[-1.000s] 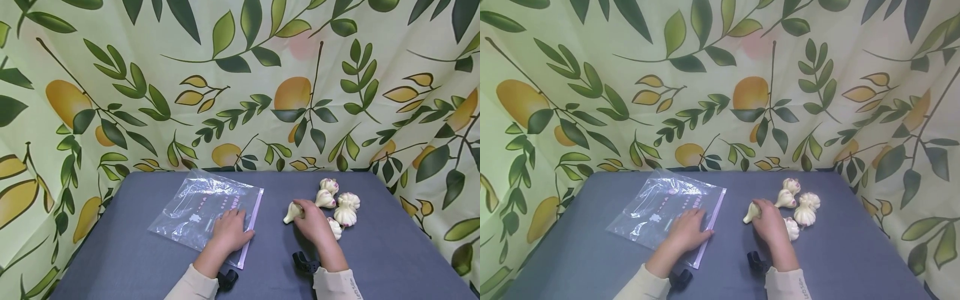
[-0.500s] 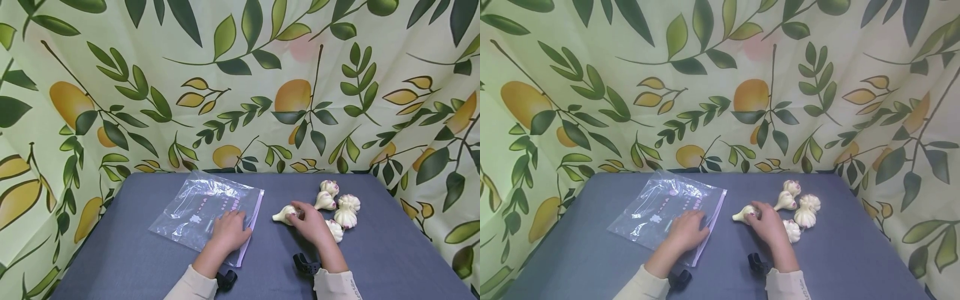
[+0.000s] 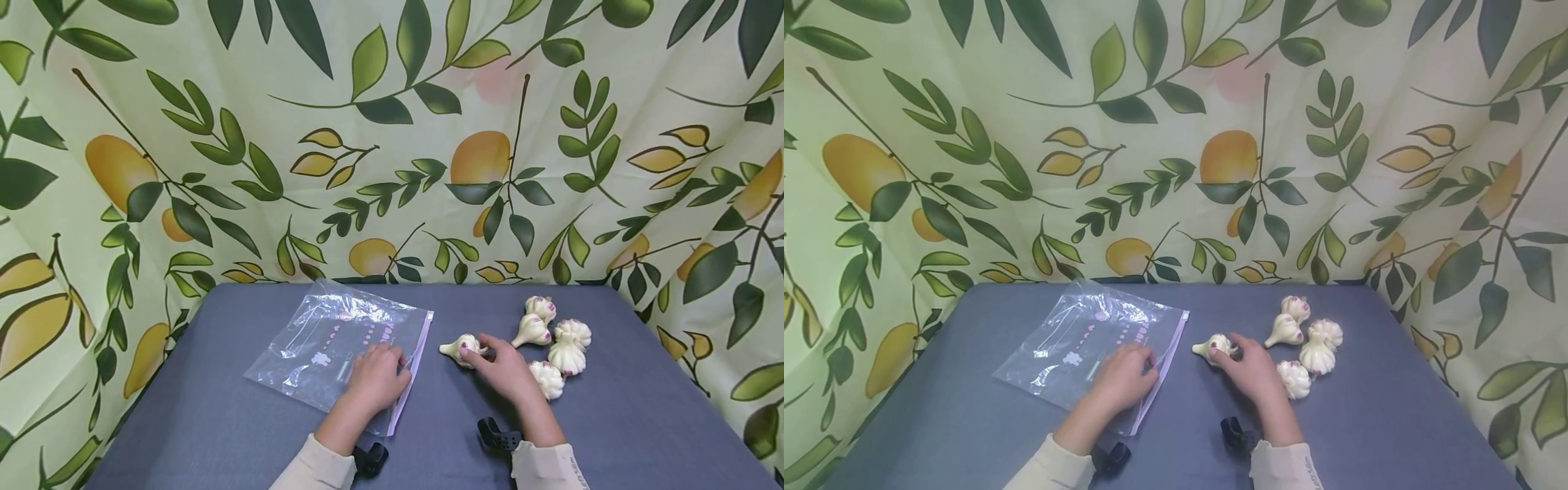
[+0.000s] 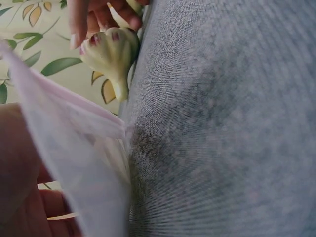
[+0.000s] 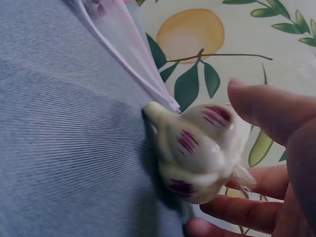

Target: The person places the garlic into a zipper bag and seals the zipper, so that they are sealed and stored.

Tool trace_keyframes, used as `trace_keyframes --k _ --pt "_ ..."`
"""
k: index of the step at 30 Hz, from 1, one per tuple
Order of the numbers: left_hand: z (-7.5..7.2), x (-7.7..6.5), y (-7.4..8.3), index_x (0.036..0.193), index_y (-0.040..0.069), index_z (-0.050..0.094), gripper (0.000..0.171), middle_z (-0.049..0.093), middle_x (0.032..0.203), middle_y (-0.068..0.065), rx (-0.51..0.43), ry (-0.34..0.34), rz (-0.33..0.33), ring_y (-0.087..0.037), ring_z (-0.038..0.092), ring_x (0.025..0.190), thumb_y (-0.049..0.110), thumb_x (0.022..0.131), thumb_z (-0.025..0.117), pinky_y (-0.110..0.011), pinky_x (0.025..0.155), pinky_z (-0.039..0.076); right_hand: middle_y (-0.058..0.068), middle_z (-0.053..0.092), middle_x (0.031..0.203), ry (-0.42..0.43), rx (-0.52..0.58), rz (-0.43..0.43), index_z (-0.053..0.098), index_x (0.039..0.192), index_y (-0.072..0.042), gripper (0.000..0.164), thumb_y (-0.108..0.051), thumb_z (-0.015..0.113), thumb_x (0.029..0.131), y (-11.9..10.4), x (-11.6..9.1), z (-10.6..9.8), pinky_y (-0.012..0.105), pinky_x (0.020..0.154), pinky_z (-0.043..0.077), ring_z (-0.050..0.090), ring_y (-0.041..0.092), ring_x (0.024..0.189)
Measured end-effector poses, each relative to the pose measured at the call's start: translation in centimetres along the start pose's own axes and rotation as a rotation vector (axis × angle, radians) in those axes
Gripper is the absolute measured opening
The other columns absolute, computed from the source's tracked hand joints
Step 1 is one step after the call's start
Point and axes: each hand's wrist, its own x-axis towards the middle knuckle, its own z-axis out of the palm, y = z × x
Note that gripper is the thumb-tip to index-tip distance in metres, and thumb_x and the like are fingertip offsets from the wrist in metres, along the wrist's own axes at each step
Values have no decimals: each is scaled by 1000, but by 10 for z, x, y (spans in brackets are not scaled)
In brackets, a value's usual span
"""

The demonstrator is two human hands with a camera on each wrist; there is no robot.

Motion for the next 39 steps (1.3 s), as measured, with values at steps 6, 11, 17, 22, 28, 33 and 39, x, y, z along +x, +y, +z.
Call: trace_keyframes --k 6,11,17,22,28,33,39 --pt "0 -1 0 72 20 58 10 54 77 2 -4 3 17 -23 56 80 22 80 64 -38 64 42 26 56 136 -6 33 3 50 140 3 70 -43 66 89 2 0 7 55 102 44 55 40 123" --pt "0 -1 0 67 21 53 16 50 73 3 -9 16 24 -21 54 76 21 79 64 -36 61 39 27 58 132 -8 61 -21 49 140 3 73 -36 73 83 0 0 8 50 99 47 58 35 115" --pt "3 0 -2 63 22 50 20 46 70 6 -34 32 19 -17 50 71 21 78 63 -32 59 37 20 61 114 -16 60 -32 53 136 2 72 -32 78 78 -1 0 9 35 80 49 58 22 90" --pt "5 1 -4 64 23 50 18 46 68 8 -67 38 25 -15 48 67 21 77 63 -32 58 38 16 64 118 -6 79 -30 54 135 -1 67 -35 75 82 -1 -1 9 36 85 48 59 22 96" --pt "7 2 -4 65 24 50 18 46 62 12 -114 47 65 -9 46 60 21 78 62 -28 58 39 12 66 120 20 89 -74 56 135 -9 63 -39 74 83 -1 -1 12 40 89 49 61 23 102" --pt "7 3 -3 65 24 50 17 43 58 14 -153 48 81 -6 43 57 20 78 62 -26 58 36 9 64 124 33 87 -199 59 133 -10 64 -33 80 77 -3 -1 17 43 92 50 62 23 105" --pt "7 3 -2 67 24 52 16 43 60 13 -165 37 108 -5 42 57 20 78 63 -24 55 34 3 65 123 5 57 -301 61 131 -9 67 -29 83 71 -11 -3 24 43 95 50 60 19 109"
